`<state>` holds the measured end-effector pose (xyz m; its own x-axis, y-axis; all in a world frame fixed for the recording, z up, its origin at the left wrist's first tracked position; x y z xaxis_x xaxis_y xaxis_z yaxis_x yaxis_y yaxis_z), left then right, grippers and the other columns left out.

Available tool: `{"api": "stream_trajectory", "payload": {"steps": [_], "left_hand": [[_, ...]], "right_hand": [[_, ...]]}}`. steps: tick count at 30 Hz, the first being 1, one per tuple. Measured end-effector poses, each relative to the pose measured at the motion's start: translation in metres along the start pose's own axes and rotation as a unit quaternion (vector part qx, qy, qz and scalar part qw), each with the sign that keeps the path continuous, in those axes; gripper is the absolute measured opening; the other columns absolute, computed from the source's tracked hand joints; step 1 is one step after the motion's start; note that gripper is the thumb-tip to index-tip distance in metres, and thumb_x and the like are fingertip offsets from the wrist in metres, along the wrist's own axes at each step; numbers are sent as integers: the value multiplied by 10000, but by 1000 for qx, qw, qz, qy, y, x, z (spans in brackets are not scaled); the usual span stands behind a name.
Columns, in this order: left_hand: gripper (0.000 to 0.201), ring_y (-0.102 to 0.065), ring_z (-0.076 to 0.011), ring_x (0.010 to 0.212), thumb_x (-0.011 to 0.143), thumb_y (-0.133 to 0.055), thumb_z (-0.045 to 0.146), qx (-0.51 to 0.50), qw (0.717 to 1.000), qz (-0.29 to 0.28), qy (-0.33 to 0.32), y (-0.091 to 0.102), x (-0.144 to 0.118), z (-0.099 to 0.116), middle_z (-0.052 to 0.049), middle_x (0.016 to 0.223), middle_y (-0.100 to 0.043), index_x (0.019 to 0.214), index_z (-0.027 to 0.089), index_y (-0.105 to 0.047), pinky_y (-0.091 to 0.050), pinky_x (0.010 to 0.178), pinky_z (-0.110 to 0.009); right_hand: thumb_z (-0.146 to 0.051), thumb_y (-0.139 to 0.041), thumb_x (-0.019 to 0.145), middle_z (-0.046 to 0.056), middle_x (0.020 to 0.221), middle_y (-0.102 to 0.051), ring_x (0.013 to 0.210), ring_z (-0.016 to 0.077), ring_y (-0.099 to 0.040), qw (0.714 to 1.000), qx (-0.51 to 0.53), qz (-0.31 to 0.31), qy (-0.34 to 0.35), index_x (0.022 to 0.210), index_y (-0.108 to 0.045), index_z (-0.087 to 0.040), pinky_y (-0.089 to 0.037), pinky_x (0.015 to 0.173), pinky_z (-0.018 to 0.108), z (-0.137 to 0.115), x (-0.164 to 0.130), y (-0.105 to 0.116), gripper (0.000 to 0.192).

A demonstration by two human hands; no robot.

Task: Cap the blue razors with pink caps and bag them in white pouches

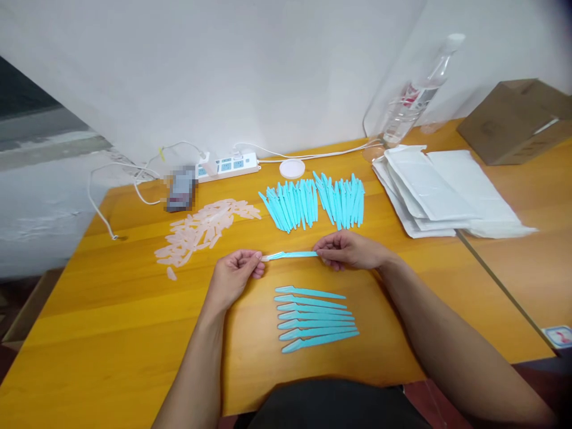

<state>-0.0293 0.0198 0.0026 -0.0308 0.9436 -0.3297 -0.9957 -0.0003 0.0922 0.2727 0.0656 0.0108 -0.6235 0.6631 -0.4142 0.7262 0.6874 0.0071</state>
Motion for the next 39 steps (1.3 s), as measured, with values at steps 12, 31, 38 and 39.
{"api": "stream_trajectory", "payload": {"steps": [12, 31, 38, 39], "left_hand": [[235, -685, -191, 812, 946, -626, 387, 258, 933, -122, -218, -25, -16, 14, -65, 905, -761, 935, 211, -780, -512, 748, -293], [245, -667, -203, 912, 954, -615, 354, 254, 932, -54, -253, -1, -12, 24, -87, 1025, -738, 1086, 223, -774, -503, 817, -302], [280, -653, -195, 826, 953, -591, 382, 329, 904, 48, -270, 29, 16, 33, -77, 966, -727, 1068, 205, -773, -497, 771, -304], [286, -651, -195, 823, 957, -576, 367, 363, 886, 74, -280, 32, 26, 36, -79, 981, -720, 1088, 204, -771, -495, 773, -308]], "right_hand": [[-401, -650, 851, 27, 712, -674, 598, 116, -511, 961, -261, 40, 80, 712, -735, -169, -363, 545, 252, -14, -16, -7, 283], [-449, -595, 896, 152, 906, -745, 884, 271, -659, 828, -398, 391, -55, 831, -721, -166, -428, 757, 329, -41, 52, 18, 317], [-294, -571, 861, 92, 716, -721, 770, 227, -677, 863, -319, 386, -66, 728, -694, -179, -451, 688, 292, -43, 68, 28, 214], [-295, -569, 858, 85, 711, -720, 765, 223, -676, 865, -312, 389, -61, 729, -694, -181, -451, 684, 287, -42, 66, 28, 213]]}}
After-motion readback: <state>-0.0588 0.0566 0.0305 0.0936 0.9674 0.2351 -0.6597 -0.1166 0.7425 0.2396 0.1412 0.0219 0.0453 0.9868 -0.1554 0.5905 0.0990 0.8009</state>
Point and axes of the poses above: each hand's wrist, its own x-axis towards the middle knuckle, its own y-axis out of the back of the hand, z = x × y, the point moved 1 cm from there along x, towards the middle knuckle
